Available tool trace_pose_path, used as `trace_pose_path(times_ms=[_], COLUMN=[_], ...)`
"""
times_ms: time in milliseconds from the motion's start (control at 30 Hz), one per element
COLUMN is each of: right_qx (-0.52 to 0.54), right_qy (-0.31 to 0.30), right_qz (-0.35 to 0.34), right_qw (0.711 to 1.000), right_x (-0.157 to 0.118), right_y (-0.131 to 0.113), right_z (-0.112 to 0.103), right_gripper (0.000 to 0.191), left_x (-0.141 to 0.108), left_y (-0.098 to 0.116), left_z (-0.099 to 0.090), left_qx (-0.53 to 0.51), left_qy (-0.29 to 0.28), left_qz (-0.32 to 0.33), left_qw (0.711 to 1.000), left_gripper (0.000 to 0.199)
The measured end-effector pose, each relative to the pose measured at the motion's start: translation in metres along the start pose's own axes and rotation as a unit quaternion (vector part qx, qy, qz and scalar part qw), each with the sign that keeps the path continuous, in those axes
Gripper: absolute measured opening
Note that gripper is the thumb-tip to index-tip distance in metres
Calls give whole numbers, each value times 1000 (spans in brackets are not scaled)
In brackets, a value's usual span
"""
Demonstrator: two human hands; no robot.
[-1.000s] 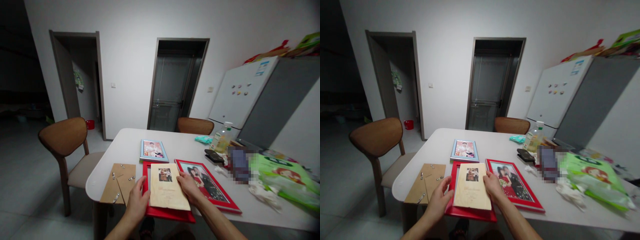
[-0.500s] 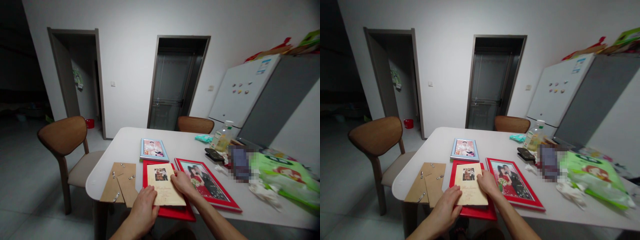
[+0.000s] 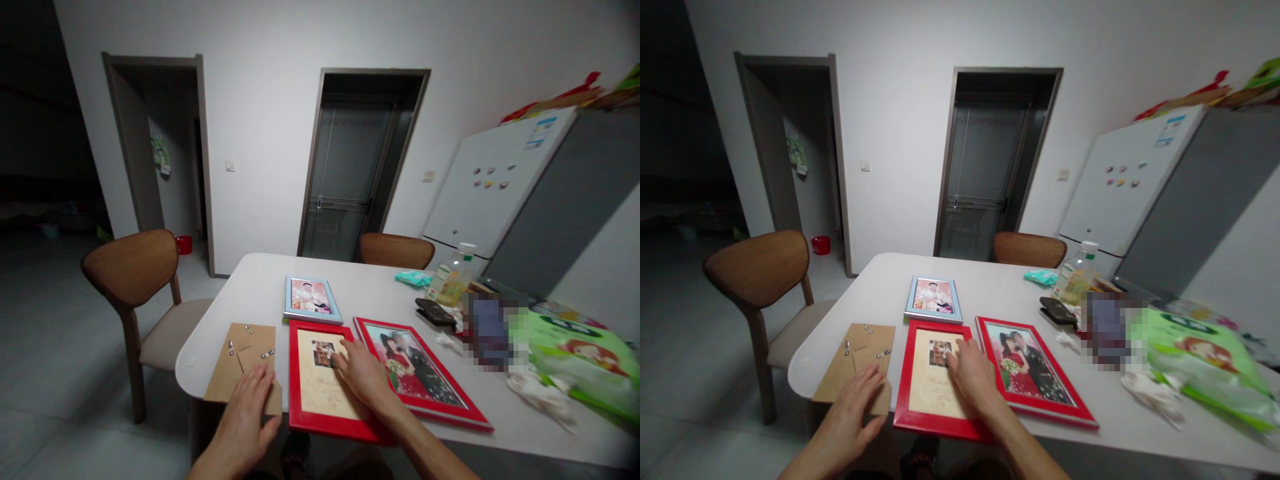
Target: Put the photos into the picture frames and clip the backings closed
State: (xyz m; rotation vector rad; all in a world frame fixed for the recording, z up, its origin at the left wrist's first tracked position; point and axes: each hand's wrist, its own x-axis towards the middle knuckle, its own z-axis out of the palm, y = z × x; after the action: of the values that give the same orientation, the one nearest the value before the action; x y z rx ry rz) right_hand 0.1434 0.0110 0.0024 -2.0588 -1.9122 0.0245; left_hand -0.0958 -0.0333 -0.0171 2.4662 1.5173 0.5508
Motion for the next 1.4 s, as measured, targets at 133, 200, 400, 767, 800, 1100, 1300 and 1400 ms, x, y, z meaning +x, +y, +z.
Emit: trace_pose_path(times_ms=[133, 200, 400, 767, 800, 1100, 1300, 1400], right_qx=[115, 113, 148, 242, 232, 161, 111, 89], right_qy=[-31, -64, -69, -49, -53, -43, 1, 7], right_qz=[-132, -191, -195, -122, -107, -60, -106, -125], right_qw=[984, 973, 967, 961, 965, 984, 988, 988], right_x=[-17, -27, -35, -52, -55, -55, -51, -53], right_y=[-56, -87, -128, -31, -19, 17, 25, 27], right_z=[3, 11, 33, -33, -35, -22, -3, 0], right_gripper=[35, 35, 48, 46, 46, 43, 40, 37], left_x=[-11, -13, -10, 18, 22, 43, 42, 38], left_y=[-50, -66, -83, 19, 30, 60, 57, 57], left_z=[-5, -4, -2, 2, 5, 20, 19, 16], left_qx=[43, 49, 26, -78, -77, -70, -49, -53], left_qy=[21, 42, 91, 64, 40, -52, -73, -85], left_qz=[-76, -84, -55, 65, 66, 55, 68, 68], left_qw=[996, 994, 994, 993, 994, 995, 994, 993], left_gripper=[61, 56, 48, 44, 44, 44, 33, 42])
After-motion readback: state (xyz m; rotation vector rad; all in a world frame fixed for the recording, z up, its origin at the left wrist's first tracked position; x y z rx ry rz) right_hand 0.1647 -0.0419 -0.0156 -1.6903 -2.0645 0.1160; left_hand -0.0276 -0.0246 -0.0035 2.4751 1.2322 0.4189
